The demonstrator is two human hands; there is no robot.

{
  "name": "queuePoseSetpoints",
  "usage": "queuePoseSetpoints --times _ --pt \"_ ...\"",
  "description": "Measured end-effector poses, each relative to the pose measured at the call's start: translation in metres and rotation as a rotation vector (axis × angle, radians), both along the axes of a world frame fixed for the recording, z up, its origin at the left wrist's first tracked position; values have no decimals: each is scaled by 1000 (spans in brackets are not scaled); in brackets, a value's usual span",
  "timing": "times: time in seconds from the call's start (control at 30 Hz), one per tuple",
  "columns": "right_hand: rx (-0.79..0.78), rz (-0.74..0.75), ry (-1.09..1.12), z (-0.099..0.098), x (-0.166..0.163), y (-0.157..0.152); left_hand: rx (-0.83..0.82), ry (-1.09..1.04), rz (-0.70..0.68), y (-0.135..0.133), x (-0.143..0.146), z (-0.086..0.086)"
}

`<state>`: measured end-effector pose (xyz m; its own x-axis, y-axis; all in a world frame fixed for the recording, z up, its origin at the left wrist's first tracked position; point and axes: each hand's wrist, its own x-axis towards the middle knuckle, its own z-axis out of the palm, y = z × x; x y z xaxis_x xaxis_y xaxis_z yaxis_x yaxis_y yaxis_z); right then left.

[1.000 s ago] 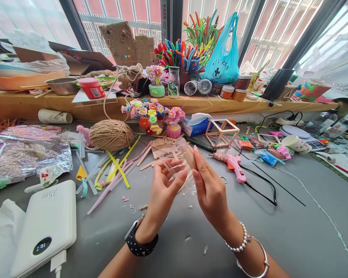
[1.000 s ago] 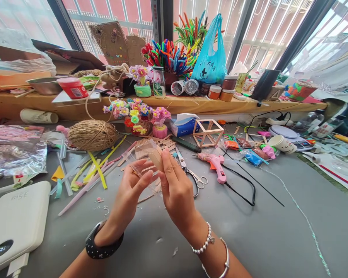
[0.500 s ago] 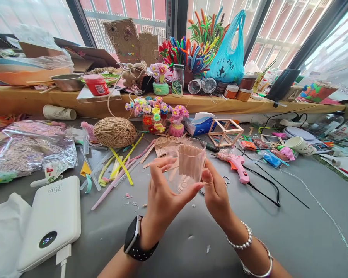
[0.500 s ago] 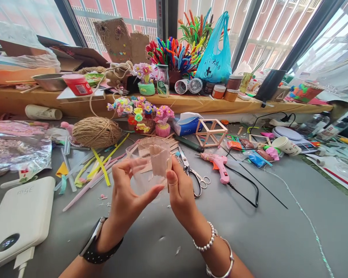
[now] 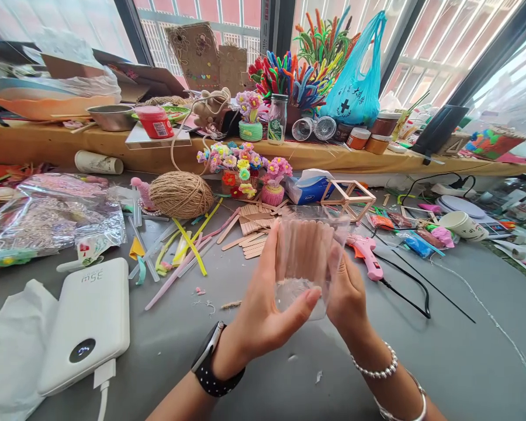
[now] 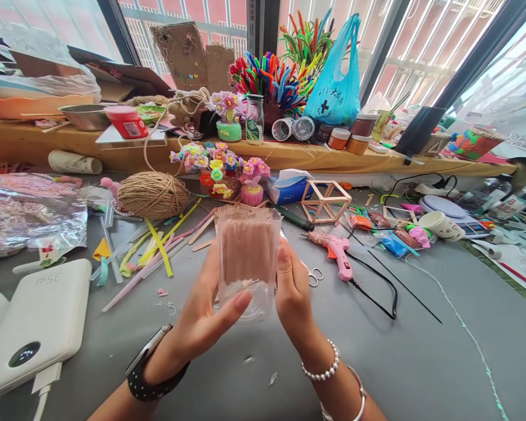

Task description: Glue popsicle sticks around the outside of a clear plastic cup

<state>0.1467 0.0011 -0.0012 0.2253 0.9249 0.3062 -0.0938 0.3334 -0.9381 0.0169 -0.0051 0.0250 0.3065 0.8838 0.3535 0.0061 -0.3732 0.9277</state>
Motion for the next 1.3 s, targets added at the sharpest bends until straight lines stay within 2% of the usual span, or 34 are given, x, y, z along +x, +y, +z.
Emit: queuePoseSetpoints --times 0.2,0.37,0.5,0.67,0.87,1.0,1.3 --pt "-93 34 111 1 3 0 1 -14 11 1 -2 1" --pt "-147 166 286 7 0 1 191 47 117 -1 0 -2" --pt "-200 223 411 9 -1 2 310 112 140 2 0 -3" --pt "-179 245 429 10 0 2 332 115 132 4 0 -4" --pt "-253 336 441 15 3 2 336 131 107 0 2 -3" --pt "-277 341 461 18 3 1 361 125 85 -1 2 -2" --pt "-225 399 451 19 3 1 394 129 88 0 3 0"
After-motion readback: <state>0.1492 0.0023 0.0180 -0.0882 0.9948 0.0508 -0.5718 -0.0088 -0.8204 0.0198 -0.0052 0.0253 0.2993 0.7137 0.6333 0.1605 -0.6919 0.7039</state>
